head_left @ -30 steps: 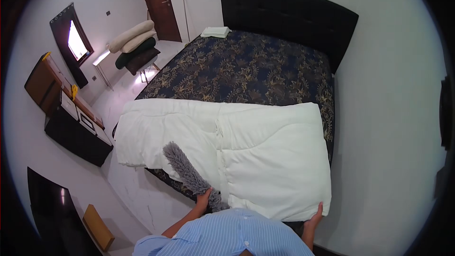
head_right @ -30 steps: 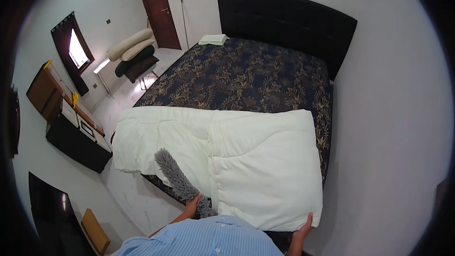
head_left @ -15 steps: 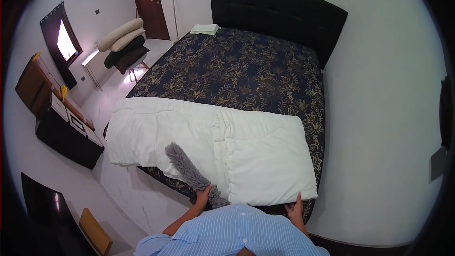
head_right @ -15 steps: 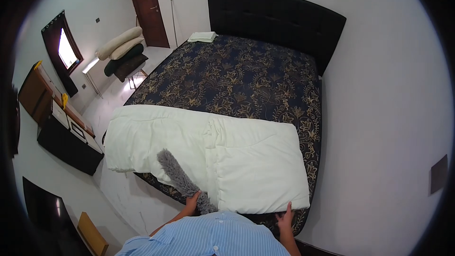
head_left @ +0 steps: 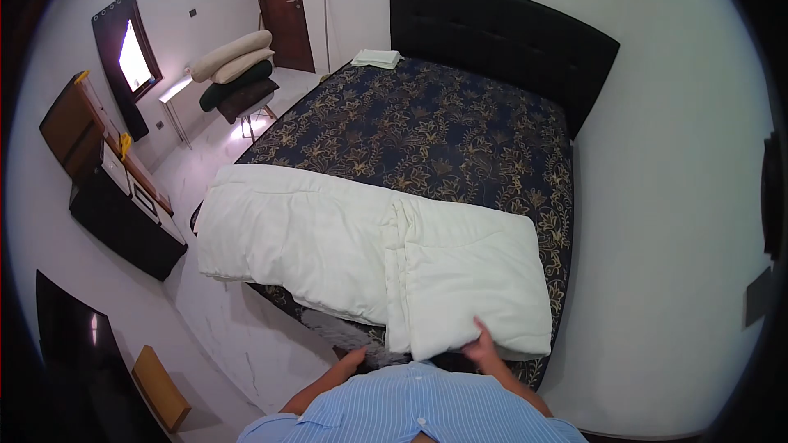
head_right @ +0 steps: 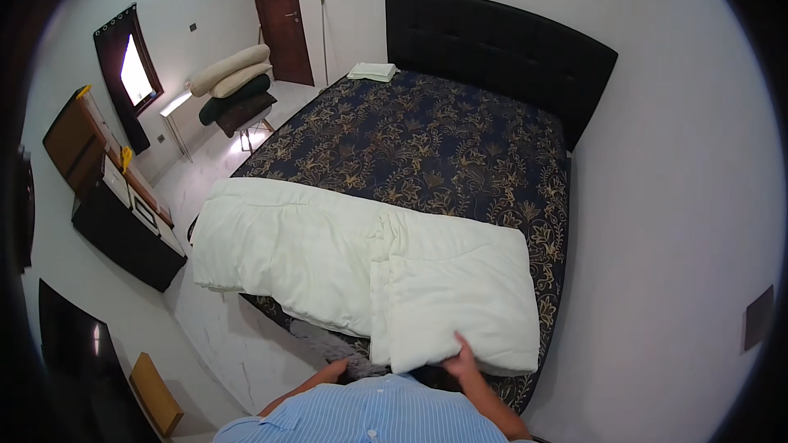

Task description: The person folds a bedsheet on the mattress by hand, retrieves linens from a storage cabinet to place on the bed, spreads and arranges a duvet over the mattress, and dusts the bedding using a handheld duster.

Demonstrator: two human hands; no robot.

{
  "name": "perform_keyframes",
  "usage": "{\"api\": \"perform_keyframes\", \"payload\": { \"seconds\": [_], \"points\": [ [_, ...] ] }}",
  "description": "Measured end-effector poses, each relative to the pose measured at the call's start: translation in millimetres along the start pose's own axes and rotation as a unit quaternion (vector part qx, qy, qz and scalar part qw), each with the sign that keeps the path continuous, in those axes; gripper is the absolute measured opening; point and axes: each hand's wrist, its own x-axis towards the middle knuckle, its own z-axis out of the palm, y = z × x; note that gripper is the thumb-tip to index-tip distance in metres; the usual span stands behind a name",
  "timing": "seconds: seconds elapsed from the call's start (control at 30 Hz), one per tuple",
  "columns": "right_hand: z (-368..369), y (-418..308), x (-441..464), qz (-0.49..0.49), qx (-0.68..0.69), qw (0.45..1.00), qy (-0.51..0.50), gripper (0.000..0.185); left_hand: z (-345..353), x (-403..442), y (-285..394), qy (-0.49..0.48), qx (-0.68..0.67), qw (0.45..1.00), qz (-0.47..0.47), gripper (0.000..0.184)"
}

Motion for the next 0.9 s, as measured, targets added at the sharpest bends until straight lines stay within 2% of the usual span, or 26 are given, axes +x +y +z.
{"api": "perform_keyframes", "payload": {
  "seconds": [0.03,0.07,0.13,0.17,0.2,0.27,0.3,0.33,0.37,0.43,0.47,0.57,0.67,0.73,0.87,0.9],
  "points": [
    [8.6,-17.8,4.9,-0.021,0.032,0.999,-0.021,0.046,13.4,-7.9,12.5,0.000,-0.001,1.000,-0.004,0.048],
    [20.2,-36.9,10.4,-0.042,0.064,0.996,-0.041,0.042,26.5,-13.5,25.9,-0.033,0.078,0.993,-0.086,0.048],
    [65.8,-63.7,-7.7,-0.091,0.092,0.987,-0.093,0.039,48.9,-16.7,57.9,-0.098,0.236,0.937,-0.240,0.049],
    [79.7,-68.4,-15.9,-0.094,0.092,0.987,-0.095,0.039,57.8,-15.8,74.2,-0.099,0.238,0.937,-0.238,0.049],
    [93.4,-70.1,-23.1,-0.117,0.105,0.981,-0.116,0.038,65.6,-14.0,90.8,-0.100,0.343,0.917,-0.178,0.052],
    [107.3,-67.7,-31.3,-0.162,0.132,0.965,-0.157,0.037,81.5,-14.3,118.1,-0.100,0.537,0.836,-0.054,0.057],
    [106.4,-64.4,-32.1,-0.164,0.135,0.965,-0.156,0.037,90.6,-17.9,127.1,-0.086,0.392,0.916,-0.013,0.058],
    [103.6,-59.8,-32.8,-0.150,0.137,0.967,-0.156,0.038,96.5,-21.2,134.0,-0.070,0.236,0.969,0.028,0.059],
    [98.3,-54.0,-34.4,-0.136,0.140,0.969,-0.154,0.038,94.3,-12.0,136.0,-0.071,0.239,0.968,0.025,0.059],
    [72.8,-45.1,-30.9,-0.121,0.146,0.971,-0.146,0.038,86.9,12.4,133.5,-0.137,0.127,0.971,0.152,0.062],
    [46.4,-42.8,-16.5,-0.116,0.106,0.981,-0.115,0.038,82.6,14.2,128.5,-0.138,0.129,0.971,0.149,0.062],
    [-11.6,-18.9,-2.5,-0.075,-0.030,0.997,-0.019,0.038,61.9,17.7,110.9,-0.064,-0.042,0.995,-0.060,0.064],
    [-65.4,25.8,-16.1,0.059,-0.171,0.978,0.102,0.041,27.2,50.5,67.4,-0.054,-0.051,0.996,-0.053,0.065],
    [-92.2,50.0,-34.6,0.109,-0.247,0.949,0.162,0.042,22.4,64.5,52.0,-0.052,-0.057,0.996,-0.051,0.065],
    [-126.6,47.9,-43.4,0.105,-0.251,0.938,0.216,0.039,33.4,70.1,37.0,-0.049,-0.032,0.998,-0.032,0.074],
    [-129.5,45.7,-46.3,0.105,-0.250,0.936,0.222,0.039,40.2,67.1,38.5,-0.036,0.008,0.999,-0.008,0.073]
  ]
}}
